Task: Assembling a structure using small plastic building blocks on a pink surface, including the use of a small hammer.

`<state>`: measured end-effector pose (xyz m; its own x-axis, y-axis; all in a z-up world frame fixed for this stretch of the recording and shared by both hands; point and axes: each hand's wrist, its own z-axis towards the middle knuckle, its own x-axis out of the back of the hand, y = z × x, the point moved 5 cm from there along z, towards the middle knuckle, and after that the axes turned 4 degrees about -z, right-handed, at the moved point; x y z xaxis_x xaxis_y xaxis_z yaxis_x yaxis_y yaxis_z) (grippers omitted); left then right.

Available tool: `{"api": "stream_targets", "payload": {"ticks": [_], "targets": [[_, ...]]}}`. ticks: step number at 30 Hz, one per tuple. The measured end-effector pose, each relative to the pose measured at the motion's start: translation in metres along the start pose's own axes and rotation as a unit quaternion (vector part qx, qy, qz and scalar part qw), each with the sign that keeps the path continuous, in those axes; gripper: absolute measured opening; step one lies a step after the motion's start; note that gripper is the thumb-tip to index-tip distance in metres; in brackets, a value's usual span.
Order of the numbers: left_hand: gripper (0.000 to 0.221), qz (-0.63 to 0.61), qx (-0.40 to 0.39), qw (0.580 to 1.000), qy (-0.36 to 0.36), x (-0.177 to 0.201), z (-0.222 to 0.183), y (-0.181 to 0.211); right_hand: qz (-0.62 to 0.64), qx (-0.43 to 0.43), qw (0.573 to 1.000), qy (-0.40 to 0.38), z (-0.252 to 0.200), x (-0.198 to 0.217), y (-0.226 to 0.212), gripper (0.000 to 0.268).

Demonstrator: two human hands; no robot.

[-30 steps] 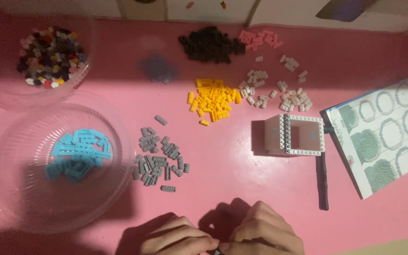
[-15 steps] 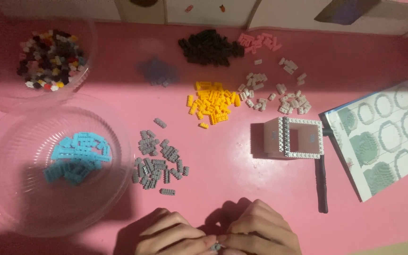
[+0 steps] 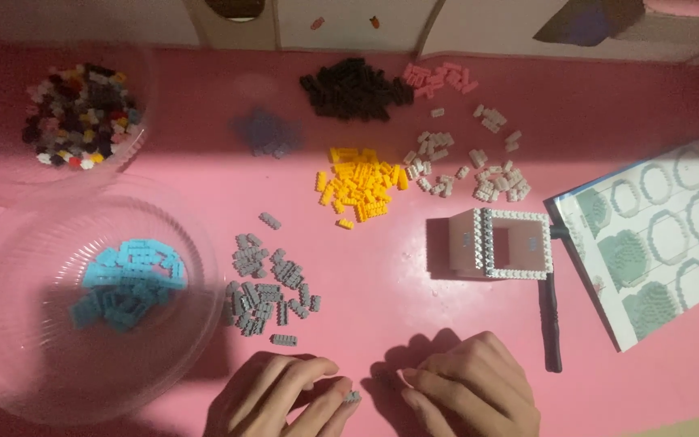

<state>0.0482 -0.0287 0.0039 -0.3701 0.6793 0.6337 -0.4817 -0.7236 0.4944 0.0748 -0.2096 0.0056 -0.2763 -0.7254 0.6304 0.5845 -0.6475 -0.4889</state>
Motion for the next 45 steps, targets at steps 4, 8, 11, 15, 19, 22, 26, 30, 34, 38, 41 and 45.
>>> {"api": "stream_targets", "payload": {"ticks": [4, 8, 11, 15, 19, 22, 26, 30, 34, 38, 41, 45], "targets": [[0.018, -0.001, 0.022, 1.0, -0.015, 0.001, 0.0, 0.0, -0.012, 0.039, 0.995, -0.092, -0.003, -0.004, 0.002, 0.021], [0.014, -0.03, 0.007, 0.999, -0.021, -0.003, -0.005, -0.004, -0.017, 0.141, 0.968, -0.206, -0.017, -0.013, 0.01, 0.031], [0.02, -0.005, 0.009, 1.0, -0.019, -0.005, -0.005, -0.004, -0.001, 0.13, 0.971, -0.202, -0.013, -0.014, 0.008, 0.025], [0.018, -0.03, 0.081, 0.996, -0.032, 0.002, 0.002, 0.001, 0.015, 0.16, 0.969, -0.186, -0.009, -0.014, 0.007, 0.02], [0.012, -0.035, 0.071, 0.997, -0.025, -0.002, -0.004, -0.003, 0.011, 0.132, 0.974, -0.185, -0.008, -0.014, 0.009, 0.023], [0.014, -0.029, 0.033, 0.999, -0.028, -0.001, -0.002, -0.005, 0.006, 0.117, 0.977, -0.177, -0.006, -0.015, 0.011, 0.025], [0.016, -0.035, 0.001, 0.998, -0.042, -0.003, -0.008, -0.01, 0.023, 0.084, 0.98, -0.177, 0.0, -0.014, 0.005, 0.017], [0.013, -0.045, 0.077, 0.996, -0.021, -0.001, -0.008, -0.006, 0.047, 0.081, 0.981, -0.169, -0.001, -0.012, 0.005, 0.016], [0.013, -0.034, 0.049, 0.998, -0.009, 0.003, -0.003, -0.004, 0.045, 0.023, 0.974, -0.221, -0.009, -0.014, 0.015, 0.025], [0.013, -0.043, 0.046, 0.997, -0.037, 0.004, -0.005, -0.004, 0.059, 0.057, 0.975, -0.206, -0.005, -0.014, 0.01, 0.018], [0.013, -0.025, 0.043, 0.998, -0.026, 0.005, -0.003, 0.0, 0.055, 0.064, 0.976, -0.2, -0.004, -0.014, 0.009, 0.012], [0.015, 0.005, 0.016, 1.0, -0.01, 0.002, -0.004, -0.003, 0.048, 0.079, 0.981, -0.169, 0.0, -0.014, 0.007, 0.016]]}}
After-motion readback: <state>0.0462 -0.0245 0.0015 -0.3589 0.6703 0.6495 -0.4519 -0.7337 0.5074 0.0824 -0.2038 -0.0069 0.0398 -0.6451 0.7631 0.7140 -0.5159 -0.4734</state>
